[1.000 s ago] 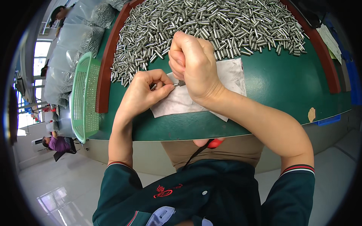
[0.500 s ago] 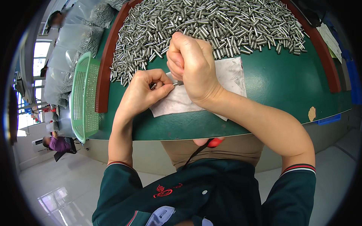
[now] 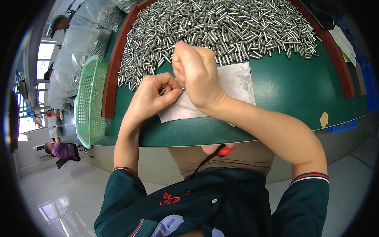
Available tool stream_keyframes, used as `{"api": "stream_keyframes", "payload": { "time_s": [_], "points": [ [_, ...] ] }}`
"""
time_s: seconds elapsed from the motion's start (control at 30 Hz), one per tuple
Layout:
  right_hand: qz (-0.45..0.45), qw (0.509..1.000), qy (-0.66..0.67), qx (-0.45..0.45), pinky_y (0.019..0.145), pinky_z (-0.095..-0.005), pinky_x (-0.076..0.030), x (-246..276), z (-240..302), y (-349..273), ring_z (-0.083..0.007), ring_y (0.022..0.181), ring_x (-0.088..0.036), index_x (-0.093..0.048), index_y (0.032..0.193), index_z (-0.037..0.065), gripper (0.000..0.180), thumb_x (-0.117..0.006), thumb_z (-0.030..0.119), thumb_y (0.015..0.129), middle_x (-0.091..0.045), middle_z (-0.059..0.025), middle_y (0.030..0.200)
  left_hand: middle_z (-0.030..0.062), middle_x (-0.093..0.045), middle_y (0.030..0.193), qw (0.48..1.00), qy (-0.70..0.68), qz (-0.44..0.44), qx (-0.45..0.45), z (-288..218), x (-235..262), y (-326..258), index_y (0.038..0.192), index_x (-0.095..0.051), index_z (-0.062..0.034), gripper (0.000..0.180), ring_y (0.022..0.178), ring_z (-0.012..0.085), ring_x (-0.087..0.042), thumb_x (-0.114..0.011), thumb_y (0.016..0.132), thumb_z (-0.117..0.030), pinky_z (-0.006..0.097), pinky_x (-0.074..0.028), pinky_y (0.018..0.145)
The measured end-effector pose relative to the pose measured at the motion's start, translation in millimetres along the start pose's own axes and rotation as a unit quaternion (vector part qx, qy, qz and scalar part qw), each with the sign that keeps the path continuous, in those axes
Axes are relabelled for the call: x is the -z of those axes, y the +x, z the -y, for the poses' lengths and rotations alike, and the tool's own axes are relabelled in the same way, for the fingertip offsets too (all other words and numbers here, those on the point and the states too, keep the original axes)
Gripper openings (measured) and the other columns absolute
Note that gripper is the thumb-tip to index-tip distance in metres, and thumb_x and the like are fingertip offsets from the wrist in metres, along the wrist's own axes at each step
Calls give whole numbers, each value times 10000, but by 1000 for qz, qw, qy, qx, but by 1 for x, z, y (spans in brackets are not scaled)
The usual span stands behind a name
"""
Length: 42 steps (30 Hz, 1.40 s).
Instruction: Inspecting and sorting small metal cylindrical pins at a factory workbench using a small tool.
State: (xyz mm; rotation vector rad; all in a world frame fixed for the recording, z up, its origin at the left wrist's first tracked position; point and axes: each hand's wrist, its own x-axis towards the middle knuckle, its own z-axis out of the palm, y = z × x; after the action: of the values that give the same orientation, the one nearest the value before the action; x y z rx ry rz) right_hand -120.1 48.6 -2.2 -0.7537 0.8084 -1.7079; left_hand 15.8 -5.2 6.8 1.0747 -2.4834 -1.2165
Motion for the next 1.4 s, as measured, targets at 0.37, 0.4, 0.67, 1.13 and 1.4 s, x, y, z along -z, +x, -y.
{"api": "stream_keyframes", "payload": {
  "time_s": [0.37, 0.4, 0.67, 1.13, 1.4],
  "points": [
    [-2, 996, 74, -52, 355, -230, -144, 6, 3, 5, -56, 364, -190, -265, 513, 99, 371, -323, 197, 866, -267, 18, 426, 45, -462, 775, 700, -701, 92, 98, 28, 18, 14, 921, -471, -6, 104, 531, 30, -304, -482, 846, -77, 133, -284, 434],
    [-2, 996, 74, -55, 356, -231, -140, 6, 3, 5, -56, 365, -183, -263, 514, 100, 369, -320, 196, 866, -265, 17, 426, 53, -498, 777, 712, -689, 88, 101, 26, 19, 15, 943, -491, 3, 129, 532, 29, -326, -496, 838, -70, 139, -285, 432],
    [-4, 995, 72, -66, 364, -234, -142, 7, 4, 7, -60, 368, -178, -263, 517, 103, 381, -325, 223, 873, -262, 18, 428, 69, -531, 798, 760, -637, 36, 126, 22, 19, 15, 1069, -463, 62, 265, 502, 30, -349, -462, 843, -76, 147, -310, 412],
    [-8, 994, 77, -71, 367, -236, -136, 8, 4, 7, -63, 369, -171, -264, 509, 106, 377, -323, 214, 865, -254, 19, 418, -44, -341, 598, 813, -582, -15, 23, 22, 40, 6, 953, -496, -12, 207, 470, 26, -245, -468, 892, -208, 164, -200, 414],
    [-5, 994, 77, -73, 368, -239, -138, 6, 5, 7, -65, 370, -167, -262, 506, 106, 379, -317, 216, 865, -258, 18, 416, 103, -586, 716, 669, 282, -688, 3, 60, 138, -38, 929, -574, -6, 207, 618, 182, -537, -435, 871, -147, 287, -420, 583]
  ]
}}
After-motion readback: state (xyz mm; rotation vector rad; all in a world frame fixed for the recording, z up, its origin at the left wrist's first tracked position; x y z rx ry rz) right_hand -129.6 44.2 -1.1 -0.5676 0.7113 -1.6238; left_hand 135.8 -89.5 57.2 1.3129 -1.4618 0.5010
